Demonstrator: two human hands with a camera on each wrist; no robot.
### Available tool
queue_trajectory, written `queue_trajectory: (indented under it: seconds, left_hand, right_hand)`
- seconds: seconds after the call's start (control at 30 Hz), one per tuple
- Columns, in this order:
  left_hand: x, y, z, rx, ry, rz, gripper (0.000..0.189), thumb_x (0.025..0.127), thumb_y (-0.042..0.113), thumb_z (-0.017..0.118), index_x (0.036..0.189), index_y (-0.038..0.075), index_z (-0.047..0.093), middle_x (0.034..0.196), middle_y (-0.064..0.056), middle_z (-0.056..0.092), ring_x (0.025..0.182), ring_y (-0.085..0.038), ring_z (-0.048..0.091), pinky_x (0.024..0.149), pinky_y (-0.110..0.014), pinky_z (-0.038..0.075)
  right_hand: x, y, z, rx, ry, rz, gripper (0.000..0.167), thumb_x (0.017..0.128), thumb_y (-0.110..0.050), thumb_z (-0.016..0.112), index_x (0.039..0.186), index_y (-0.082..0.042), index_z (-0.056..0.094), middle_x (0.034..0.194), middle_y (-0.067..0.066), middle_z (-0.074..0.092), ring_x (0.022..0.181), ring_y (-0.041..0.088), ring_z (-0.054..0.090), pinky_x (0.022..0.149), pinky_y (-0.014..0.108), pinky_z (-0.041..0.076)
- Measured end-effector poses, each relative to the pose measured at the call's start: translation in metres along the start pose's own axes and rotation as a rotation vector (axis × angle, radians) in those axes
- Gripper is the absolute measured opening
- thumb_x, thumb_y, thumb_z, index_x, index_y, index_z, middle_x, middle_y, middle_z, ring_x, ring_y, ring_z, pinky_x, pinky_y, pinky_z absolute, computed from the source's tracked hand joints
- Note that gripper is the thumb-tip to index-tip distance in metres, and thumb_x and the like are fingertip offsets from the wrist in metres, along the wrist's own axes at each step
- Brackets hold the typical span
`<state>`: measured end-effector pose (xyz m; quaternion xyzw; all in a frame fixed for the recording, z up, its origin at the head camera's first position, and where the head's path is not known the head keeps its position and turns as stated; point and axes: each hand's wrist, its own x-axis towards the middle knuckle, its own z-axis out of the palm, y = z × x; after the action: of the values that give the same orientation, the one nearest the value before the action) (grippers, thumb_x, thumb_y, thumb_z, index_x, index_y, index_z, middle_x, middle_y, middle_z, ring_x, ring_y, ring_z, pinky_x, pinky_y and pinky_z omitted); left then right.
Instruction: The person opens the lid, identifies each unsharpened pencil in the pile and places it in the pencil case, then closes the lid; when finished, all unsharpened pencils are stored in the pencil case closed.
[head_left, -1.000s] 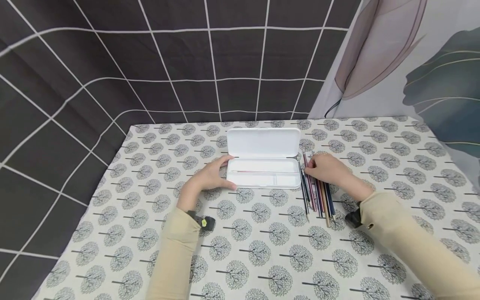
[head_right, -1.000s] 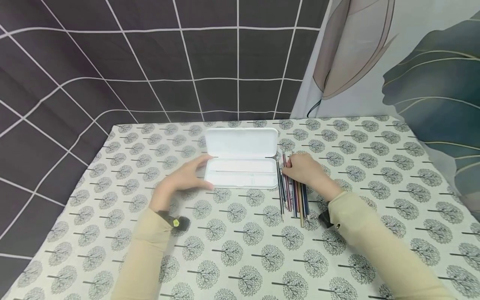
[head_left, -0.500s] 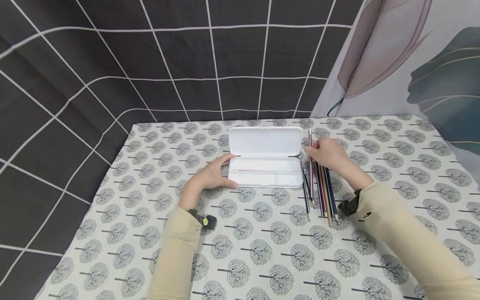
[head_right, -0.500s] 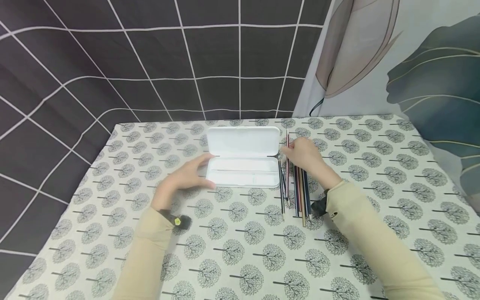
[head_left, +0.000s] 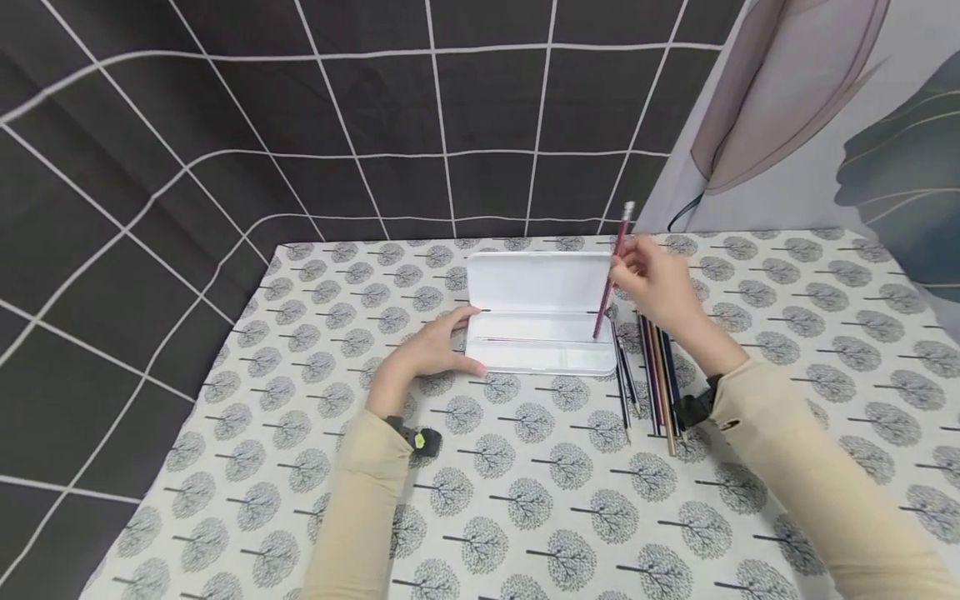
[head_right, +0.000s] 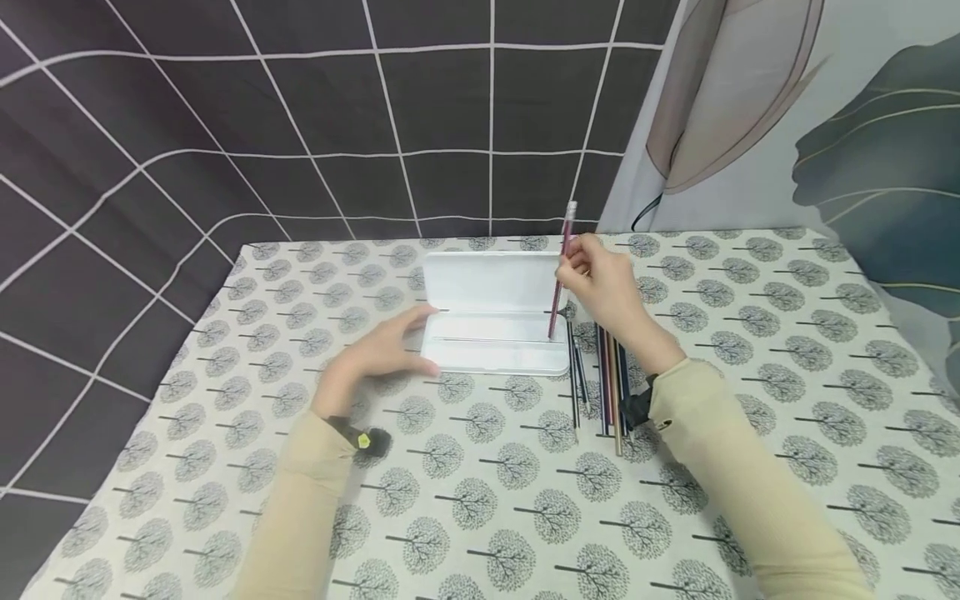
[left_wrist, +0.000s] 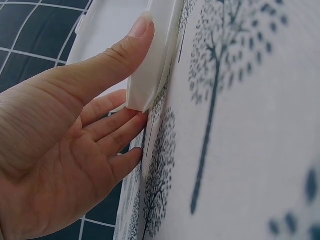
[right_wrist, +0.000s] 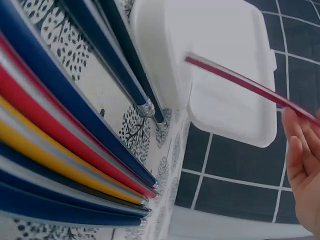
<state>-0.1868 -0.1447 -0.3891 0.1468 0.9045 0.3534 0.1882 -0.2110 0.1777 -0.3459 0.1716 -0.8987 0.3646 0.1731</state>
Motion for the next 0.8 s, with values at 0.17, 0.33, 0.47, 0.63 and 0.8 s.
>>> queue_trajectory:
  seconds: [0.17, 0.33, 0.47, 0.63, 0.8]
  left_hand:
    - [0.001, -0.003, -0.001, 0.014, 0.001, -0.003, 0.101, 0.062, 0.039, 0.085, 0.144, 0.023, 0.030, 0.150, -0.008, 0.033, 0.137, -0.029, 0.029, 0.112, -0.049, 0.022]
    - [0.000, -0.004, -0.002, 0.030, 0.009, 0.004, 0.100, 0.062, 0.040, 0.084, 0.144, 0.024, 0.030, 0.150, -0.007, 0.032, 0.137, -0.029, 0.029, 0.112, -0.050, 0.023]
    - [-0.001, -0.002, -0.003, 0.020, -0.002, 0.002, 0.099, 0.063, 0.038, 0.084, 0.145, 0.022, 0.030, 0.150, -0.007, 0.032, 0.137, -0.029, 0.028, 0.112, -0.048, 0.022]
    - [0.000, 0.000, -0.003, 0.020, -0.003, 0.013, 0.100, 0.064, 0.036, 0.084, 0.145, 0.020, 0.029, 0.150, -0.009, 0.032, 0.138, -0.029, 0.028, 0.113, -0.048, 0.022]
    - [0.002, -0.001, -0.001, 0.019, -0.005, 0.013, 0.100, 0.063, 0.037, 0.085, 0.145, 0.021, 0.029, 0.150, -0.009, 0.032, 0.138, -0.029, 0.028, 0.113, -0.048, 0.023]
  right_hand:
    - [-0.001, -0.009, 0.006, -0.155, -0.163, -0.184, 0.015, 0.085, -0.012, 0.060, 0.097, -0.003, 0.063, 0.083, 0.009, 0.070, 0.061, 0.018, 0.061, 0.053, 0.028, 0.047]
    - [-0.001, -0.016, 0.019, -0.218, -0.379, -0.229, 0.015, 0.083, -0.014, 0.064, 0.096, -0.007, 0.064, 0.081, 0.004, 0.069, 0.067, 0.017, 0.063, 0.062, 0.034, 0.052]
    - [0.001, -0.018, 0.031, -0.299, -0.554, -0.241, 0.012, 0.084, -0.019, 0.066, 0.091, -0.010, 0.066, 0.073, -0.002, 0.065, 0.058, 0.010, 0.055, 0.055, 0.028, 0.049]
    - [0.009, -0.027, 0.041, -0.411, -0.735, -0.246, 0.009, 0.085, -0.022, 0.064, 0.088, -0.014, 0.065, 0.067, -0.007, 0.058, 0.059, 0.012, 0.050, 0.056, 0.029, 0.045]
    - [0.013, -0.031, 0.043, -0.431, -0.880, -0.220, 0.007, 0.084, -0.016, 0.062, 0.088, -0.014, 0.067, 0.064, -0.005, 0.053, 0.063, 0.014, 0.050, 0.063, 0.032, 0.045]
